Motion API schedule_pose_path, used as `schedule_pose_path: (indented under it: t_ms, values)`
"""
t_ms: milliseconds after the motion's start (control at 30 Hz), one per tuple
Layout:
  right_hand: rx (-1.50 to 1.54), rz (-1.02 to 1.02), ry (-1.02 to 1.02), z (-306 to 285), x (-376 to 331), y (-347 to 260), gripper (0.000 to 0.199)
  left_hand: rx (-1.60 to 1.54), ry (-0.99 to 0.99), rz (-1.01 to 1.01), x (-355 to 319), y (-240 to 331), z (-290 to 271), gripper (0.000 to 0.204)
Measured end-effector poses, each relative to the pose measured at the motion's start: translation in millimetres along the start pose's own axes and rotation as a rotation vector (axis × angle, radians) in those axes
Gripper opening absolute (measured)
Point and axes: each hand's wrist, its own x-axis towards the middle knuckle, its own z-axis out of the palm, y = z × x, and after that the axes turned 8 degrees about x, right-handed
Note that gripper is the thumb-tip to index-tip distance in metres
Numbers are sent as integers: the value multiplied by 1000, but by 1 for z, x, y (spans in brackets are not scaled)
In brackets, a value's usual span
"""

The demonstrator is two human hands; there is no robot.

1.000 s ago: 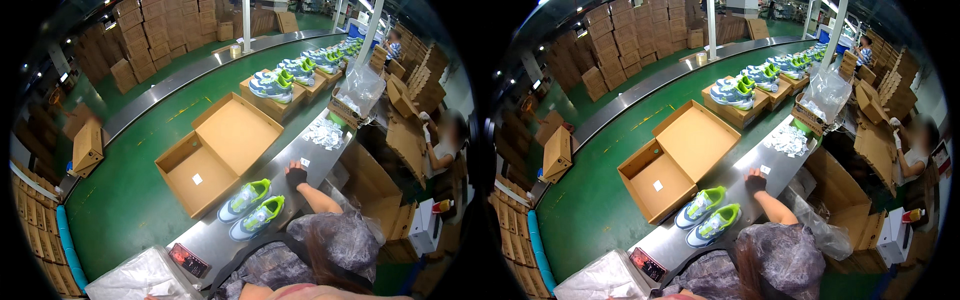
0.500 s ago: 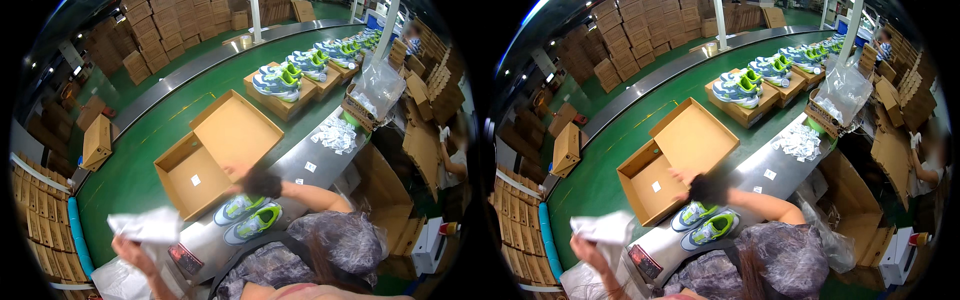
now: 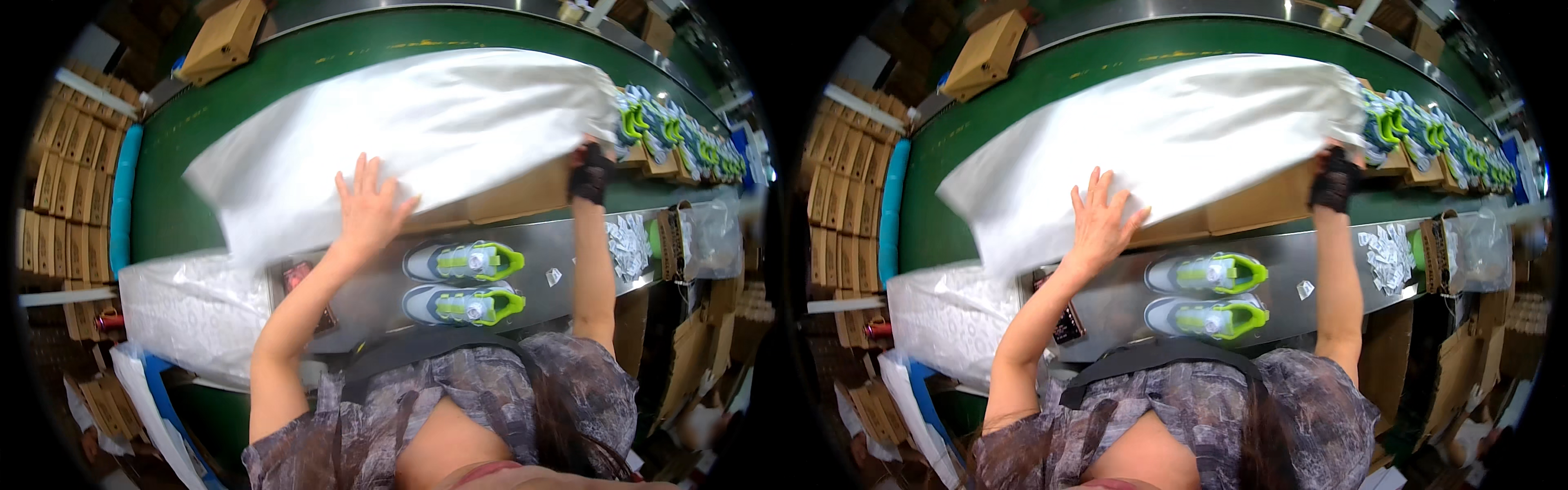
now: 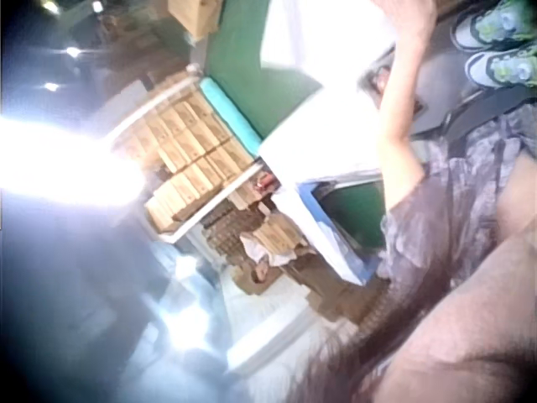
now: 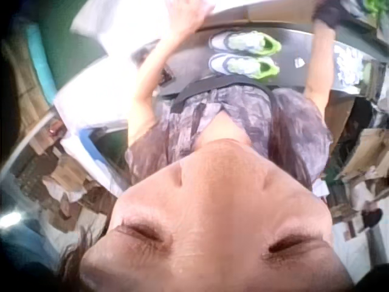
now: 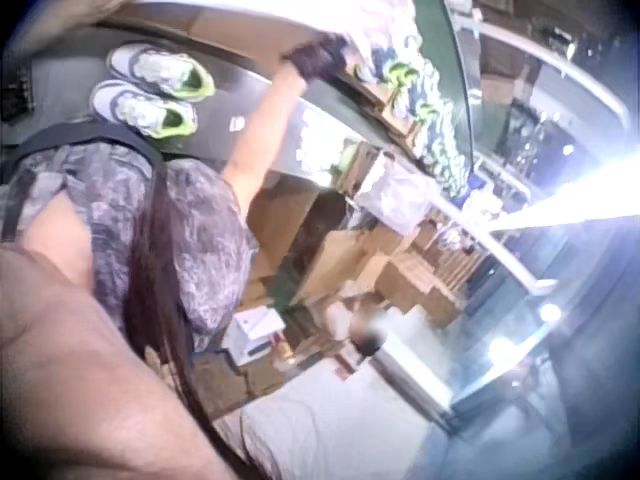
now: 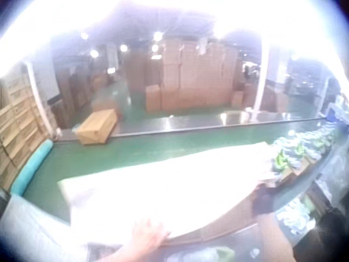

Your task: The person repeatedly packs pairs of blue and green sneakers into cardboard boxes. They place tissue paper into each box, insert the shoes, fold the paper over, close the box, and move it aside before repeating the process with the next pair.

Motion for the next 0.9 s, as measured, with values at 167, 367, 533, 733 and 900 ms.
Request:
schedule_pose_path:
  t_ms: [167,367,533,733,900]
  values:
    - [111,-25,219,-72,46,-15,29,52,-161,-338,-35,-95,51,46]
    - [191,306,35,-151,70,-14,24,-1009,-180,-1181,-14,-179,96,86]
    - [159,426,92,-112,25,-32,10,-1189,-542,-1158,21,-171,64,109]
    - [70,532,-109,-152,62,-28,22,-1466,-348,-1346,43,-168,123,81]
    - [170,280,393,-132,26,-60,29,-1494,43,-1283,19,-153,118,37]
